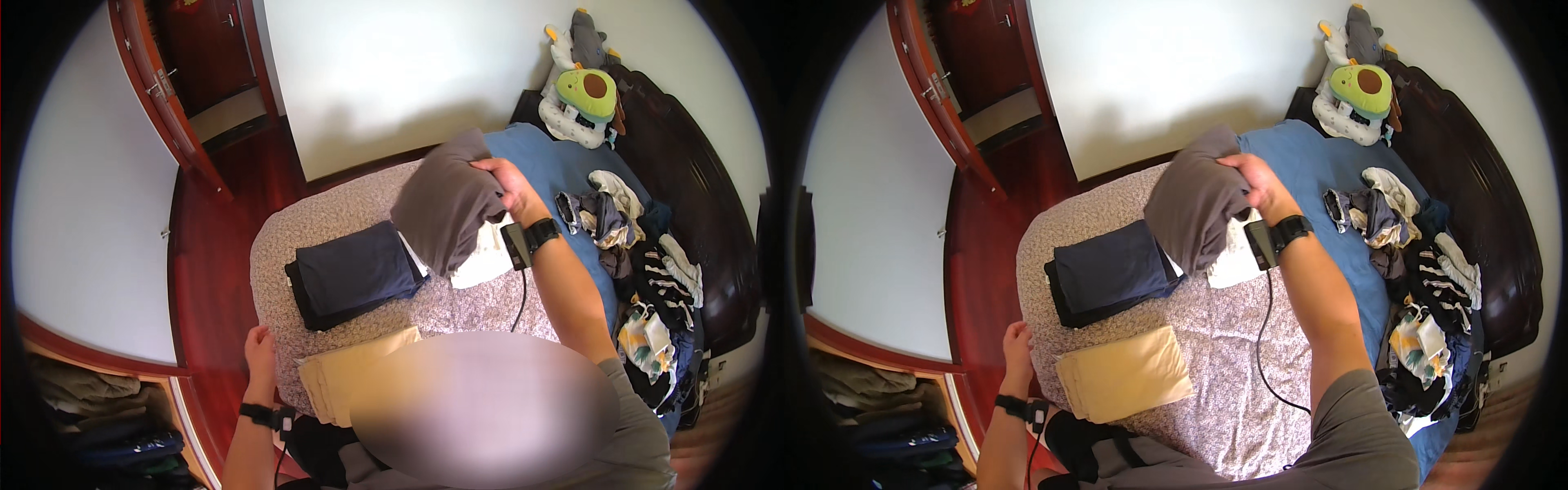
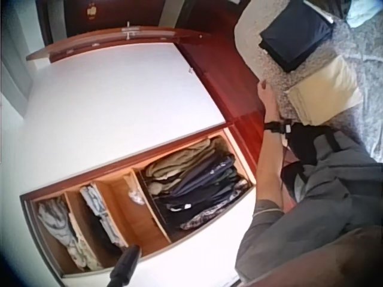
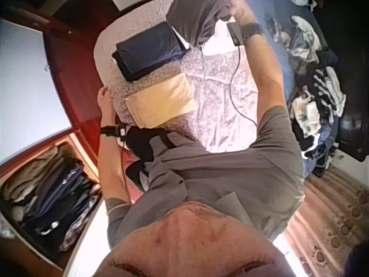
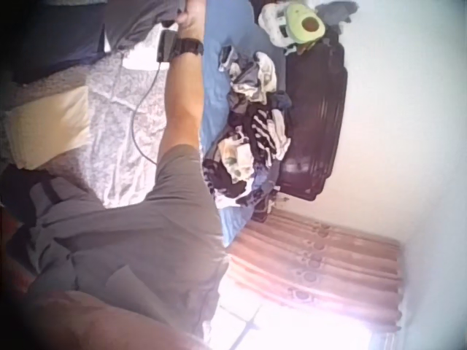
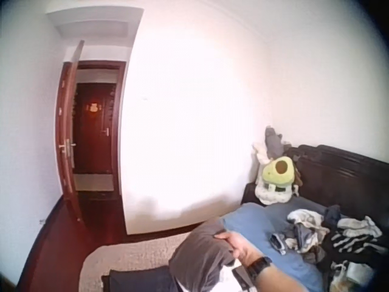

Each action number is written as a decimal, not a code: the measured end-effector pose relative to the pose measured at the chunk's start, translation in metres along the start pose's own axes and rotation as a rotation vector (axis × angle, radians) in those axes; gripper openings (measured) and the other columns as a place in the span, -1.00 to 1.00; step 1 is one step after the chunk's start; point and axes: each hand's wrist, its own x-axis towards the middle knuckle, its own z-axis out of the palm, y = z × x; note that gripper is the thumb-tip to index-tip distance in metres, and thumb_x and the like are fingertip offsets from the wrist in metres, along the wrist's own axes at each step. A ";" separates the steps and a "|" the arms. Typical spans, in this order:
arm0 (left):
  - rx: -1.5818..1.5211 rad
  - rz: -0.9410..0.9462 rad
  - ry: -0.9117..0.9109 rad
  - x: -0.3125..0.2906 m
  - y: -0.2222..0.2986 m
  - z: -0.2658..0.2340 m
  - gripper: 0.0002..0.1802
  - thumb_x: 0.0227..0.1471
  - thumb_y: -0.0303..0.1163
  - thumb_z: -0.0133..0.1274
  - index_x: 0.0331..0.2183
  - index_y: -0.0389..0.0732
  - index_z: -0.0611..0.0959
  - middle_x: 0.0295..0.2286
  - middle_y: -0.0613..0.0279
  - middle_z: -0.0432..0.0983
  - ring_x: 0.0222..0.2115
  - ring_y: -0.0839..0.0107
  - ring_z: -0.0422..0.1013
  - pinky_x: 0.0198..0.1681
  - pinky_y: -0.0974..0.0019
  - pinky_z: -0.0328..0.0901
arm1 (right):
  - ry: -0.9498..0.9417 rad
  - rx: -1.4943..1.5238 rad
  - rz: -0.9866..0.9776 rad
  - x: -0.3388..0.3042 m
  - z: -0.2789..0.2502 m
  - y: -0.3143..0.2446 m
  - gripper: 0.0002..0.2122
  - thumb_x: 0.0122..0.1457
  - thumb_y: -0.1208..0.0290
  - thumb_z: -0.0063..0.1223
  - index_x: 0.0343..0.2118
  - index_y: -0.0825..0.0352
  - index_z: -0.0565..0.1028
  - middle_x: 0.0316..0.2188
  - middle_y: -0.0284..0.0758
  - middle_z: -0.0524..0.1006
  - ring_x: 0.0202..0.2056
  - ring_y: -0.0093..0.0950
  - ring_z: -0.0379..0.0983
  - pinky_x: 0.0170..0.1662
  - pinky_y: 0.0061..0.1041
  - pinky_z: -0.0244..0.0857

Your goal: Folding a beige shirt and a pair of patterned shorts on a bed.

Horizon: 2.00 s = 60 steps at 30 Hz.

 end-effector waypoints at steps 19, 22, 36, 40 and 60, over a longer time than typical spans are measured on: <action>-0.235 -0.414 -0.276 -0.075 -0.053 0.015 -0.50 -0.05 -0.42 0.03 -0.02 -0.29 0.35 -0.17 0.11 0.41 -0.15 0.31 0.35 -0.10 0.27 0.26 | 0.593 -0.740 -0.524 -0.067 -0.076 0.192 -0.77 0.09 0.29 -0.10 -0.40 0.38 0.44 -0.57 -0.26 0.48 -0.55 -0.47 0.42 -0.44 -0.52 0.30; -0.364 -0.448 -0.364 -0.078 -0.052 0.018 -0.51 -0.04 -0.44 0.03 -0.03 -0.30 0.36 -0.16 0.10 0.42 -0.15 0.30 0.37 -0.09 0.26 0.27 | 0.188 -0.535 0.381 -0.102 -0.003 0.261 -0.58 0.10 0.11 -0.01 -0.14 0.40 0.42 -0.38 -0.17 0.52 -0.44 -0.44 0.47 -0.42 -0.54 0.37; -0.622 -0.427 -0.602 -0.114 -0.048 0.022 -0.46 -0.08 -0.52 0.09 -0.01 -0.28 0.34 -0.11 0.14 0.39 -0.12 0.25 0.37 -0.07 0.20 0.31 | -0.097 -0.147 0.195 -0.142 0.041 0.293 -0.61 0.04 0.52 0.01 -0.03 0.45 0.29 -0.21 -0.20 0.47 -0.25 -0.41 0.46 -0.13 -0.48 0.34; -0.694 -0.343 -0.550 -0.109 0.002 0.017 -0.44 -0.09 -0.53 0.09 0.00 -0.27 0.32 -0.11 0.15 0.38 -0.10 0.26 0.36 -0.05 0.19 0.30 | -0.141 -0.191 0.080 -0.124 0.067 0.234 -0.64 0.04 0.51 -0.01 -0.07 0.46 0.31 -0.25 -0.23 0.49 -0.28 -0.45 0.47 -0.17 -0.49 0.36; 0.703 0.534 0.406 0.028 0.083 0.112 -0.30 -0.16 -0.17 0.13 0.02 -0.25 0.33 0.04 -0.12 0.17 0.09 -0.02 0.07 0.09 -0.16 -0.04 | 0.316 -1.588 -0.574 0.021 0.101 0.171 -0.37 -0.06 0.07 0.04 0.06 0.31 0.25 0.09 -0.04 0.22 0.12 -0.14 0.12 0.11 -0.25 0.06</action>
